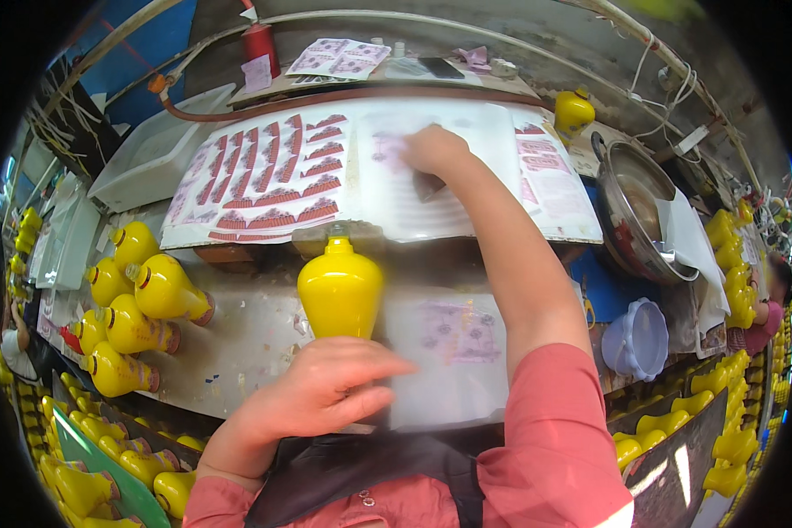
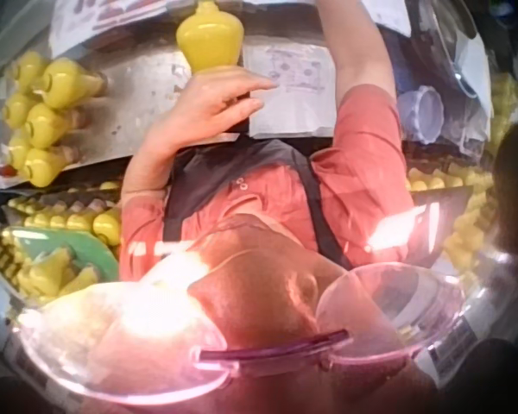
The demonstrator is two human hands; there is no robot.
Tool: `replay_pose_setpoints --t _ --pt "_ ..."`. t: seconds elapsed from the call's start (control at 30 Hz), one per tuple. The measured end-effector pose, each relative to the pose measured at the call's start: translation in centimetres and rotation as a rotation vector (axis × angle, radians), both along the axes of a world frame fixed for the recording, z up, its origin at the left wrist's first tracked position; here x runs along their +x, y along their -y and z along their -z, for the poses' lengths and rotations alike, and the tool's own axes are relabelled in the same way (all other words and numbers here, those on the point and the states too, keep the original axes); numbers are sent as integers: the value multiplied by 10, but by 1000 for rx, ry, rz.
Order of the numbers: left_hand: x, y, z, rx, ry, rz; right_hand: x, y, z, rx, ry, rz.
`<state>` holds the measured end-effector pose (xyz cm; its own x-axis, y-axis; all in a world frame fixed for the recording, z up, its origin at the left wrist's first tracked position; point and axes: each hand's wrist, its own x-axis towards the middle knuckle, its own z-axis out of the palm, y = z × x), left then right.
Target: The person applies decorative stickers to yellow ceramic vases. They peel stickers from a sheet, place them on the vase body, and smooth them with a cloth. The person handles one vase at a time, rotating it to apply multiple stickers.
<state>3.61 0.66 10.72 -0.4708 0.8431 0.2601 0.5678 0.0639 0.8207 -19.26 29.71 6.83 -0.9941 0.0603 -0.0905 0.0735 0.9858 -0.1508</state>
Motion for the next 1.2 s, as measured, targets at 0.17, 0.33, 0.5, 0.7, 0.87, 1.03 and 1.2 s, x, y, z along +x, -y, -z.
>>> replay_pose_setpoints --t 0.17,0.33,0.5,0.7,0.87,1.03,1.2 --pt "-2 5 6 -50 83 24 4 -12 7 -148 -39 -24" --pt "-5 6 14 100 -32 -50 -6 -9 27 -118 -274 97" --pt "-7 6 15 120 -7 -39 -37 -1 26 -57 -238 35" --pt "-6 11 16 159 -17 -73 -42 1 21 -246 -168 52" --pt "-6 13 17 156 -4 -77 -32 5 22 -127 -253 120" --pt "-2 12 19 200 -17 -106 -30 2 22 -191 -271 73" --pt "-4 12 18 212 37 -153 -35 -8 27 -235 -224 122"
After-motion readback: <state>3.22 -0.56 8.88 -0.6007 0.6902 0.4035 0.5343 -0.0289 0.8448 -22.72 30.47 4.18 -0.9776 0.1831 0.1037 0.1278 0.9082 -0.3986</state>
